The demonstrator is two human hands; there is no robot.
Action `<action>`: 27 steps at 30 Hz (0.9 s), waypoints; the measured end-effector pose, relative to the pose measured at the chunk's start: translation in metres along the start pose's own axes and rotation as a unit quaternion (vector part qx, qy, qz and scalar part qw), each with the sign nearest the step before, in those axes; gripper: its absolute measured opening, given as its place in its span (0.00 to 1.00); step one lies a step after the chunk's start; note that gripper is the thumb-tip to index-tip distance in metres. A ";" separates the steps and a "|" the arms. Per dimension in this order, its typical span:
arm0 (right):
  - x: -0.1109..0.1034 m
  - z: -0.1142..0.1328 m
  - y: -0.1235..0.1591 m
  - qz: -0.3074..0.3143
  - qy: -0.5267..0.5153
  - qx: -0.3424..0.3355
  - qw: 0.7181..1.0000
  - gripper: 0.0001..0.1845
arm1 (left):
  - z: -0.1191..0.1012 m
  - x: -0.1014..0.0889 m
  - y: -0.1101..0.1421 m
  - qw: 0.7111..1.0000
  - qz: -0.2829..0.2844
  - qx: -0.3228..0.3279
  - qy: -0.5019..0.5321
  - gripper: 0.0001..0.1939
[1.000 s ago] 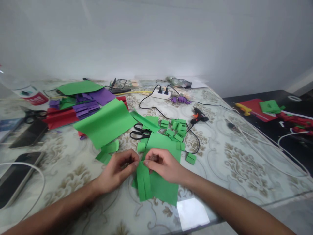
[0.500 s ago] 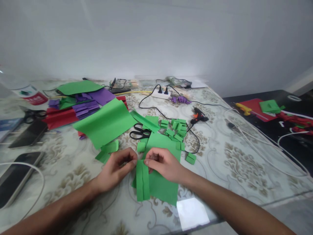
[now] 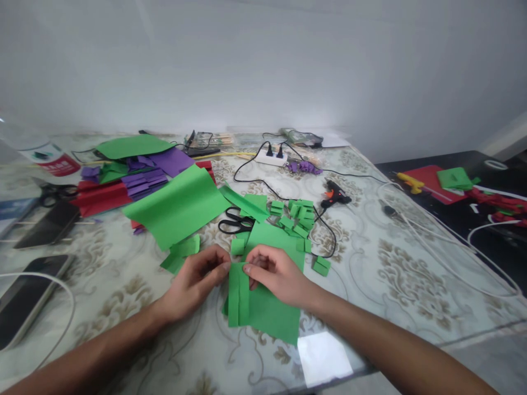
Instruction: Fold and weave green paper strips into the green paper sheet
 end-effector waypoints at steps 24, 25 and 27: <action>-0.003 -0.004 -0.002 -0.015 -0.012 -0.048 0.999 0.18 | 0.000 0.007 0.000 1.000 0.014 -0.002 0.025 0.16; -0.004 -0.004 -0.002 -0.017 -0.015 -0.049 0.999 0.18 | 0.002 0.006 0.000 1.000 0.011 -0.004 0.023 0.15; -0.004 -0.005 -0.002 -0.016 -0.019 -0.048 0.999 0.18 | 0.004 0.005 0.001 1.000 0.009 -0.009 0.020 0.14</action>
Point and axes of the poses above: each hand's wrist, its own y-axis away from the middle knuckle, its own x-axis out of the palm, z = x × y, the point moved 9 cm from there along -y, towards the middle knuckle, and after that the axes turned 4 degrees about z, right-handed, at the moved point
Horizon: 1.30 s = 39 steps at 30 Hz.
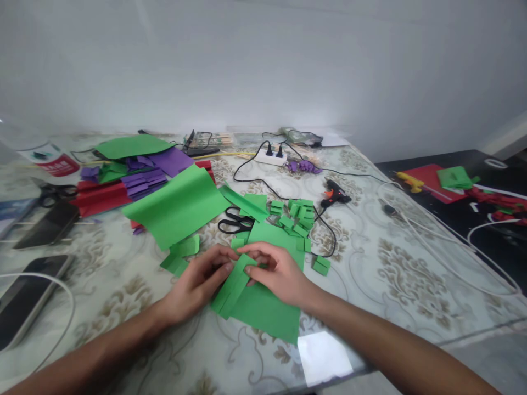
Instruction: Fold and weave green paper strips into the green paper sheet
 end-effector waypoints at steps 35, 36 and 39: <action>-0.005 0.001 0.001 -0.011 0.073 0.030 0.997 0.16 | -0.018 0.008 0.005 0.976 0.014 0.140 -0.167 0.14; -0.005 0.001 0.001 -0.010 0.067 0.032 0.997 0.16 | -0.017 0.008 0.005 0.976 0.011 0.140 -0.166 0.13; -0.003 -0.002 0.001 -0.006 0.046 0.045 0.998 0.14 | -0.017 0.007 0.006 0.977 -0.001 0.140 -0.160 0.12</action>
Point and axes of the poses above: each hand's wrist, its own y-axis away from the middle knuckle, its own x-axis out of the palm, z = x × y, the point moved 9 cm from there along -y, towards the middle knuckle, and after that the axes turned 4 degrees about z, right-handed, at the moved point
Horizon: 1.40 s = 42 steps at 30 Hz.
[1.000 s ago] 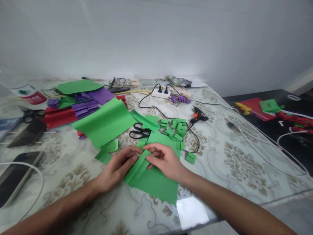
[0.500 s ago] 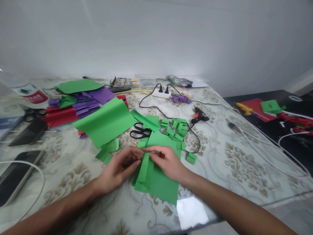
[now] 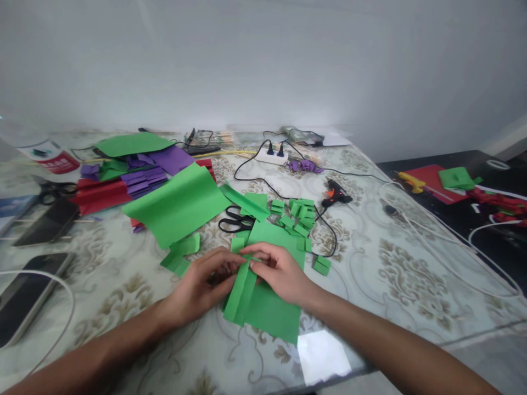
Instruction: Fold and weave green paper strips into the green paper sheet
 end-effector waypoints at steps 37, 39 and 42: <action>0.011 -0.021 -0.006 0.056 -0.025 0.086 0.994 0.12 | 0.043 0.013 -0.002 0.967 0.060 -0.173 0.175 0.13; 0.011 -0.023 -0.006 0.057 -0.030 0.089 0.994 0.11 | 0.042 0.012 -0.003 0.967 0.061 -0.173 0.177 0.12; 0.012 -0.025 -0.007 0.057 -0.040 0.093 0.993 0.09 | 0.040 0.010 -0.006 0.967 0.060 -0.173 0.176 0.12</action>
Point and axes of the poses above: each hand's wrist, its own y-axis away from the middle knuckle, its own x-axis out of the palm, z = x × y, the point moved 9 cm from there along -y, towards the middle knuckle, and after that the axes turned 4 degrees about z, right-handed, at the moved point
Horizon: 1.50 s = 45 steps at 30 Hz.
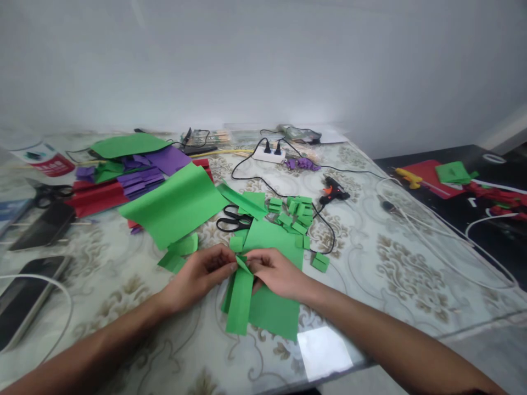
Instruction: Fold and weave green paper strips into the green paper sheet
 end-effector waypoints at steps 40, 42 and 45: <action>-0.001 -0.001 -0.002 -0.003 0.004 0.007 1.000 0.10 | 0.003 0.000 0.002 1.000 0.008 0.001 -0.028 0.15; -0.001 -0.001 -0.002 -0.003 0.005 0.006 1.000 0.10 | 0.003 0.000 0.002 1.000 0.010 -0.003 -0.030 0.15; -0.001 -0.001 -0.001 -0.001 0.002 0.009 1.000 0.11 | 0.004 0.001 0.002 0.999 0.015 -0.007 -0.030 0.15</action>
Point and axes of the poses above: each hand's wrist, its own y-axis away from the middle knuckle, its own x-axis out of the palm, z = x × y, the point moved 9 cm from there along -y, towards the middle knuckle, and after that the axes turned 4 degrees about z, right-handed, at the moved point
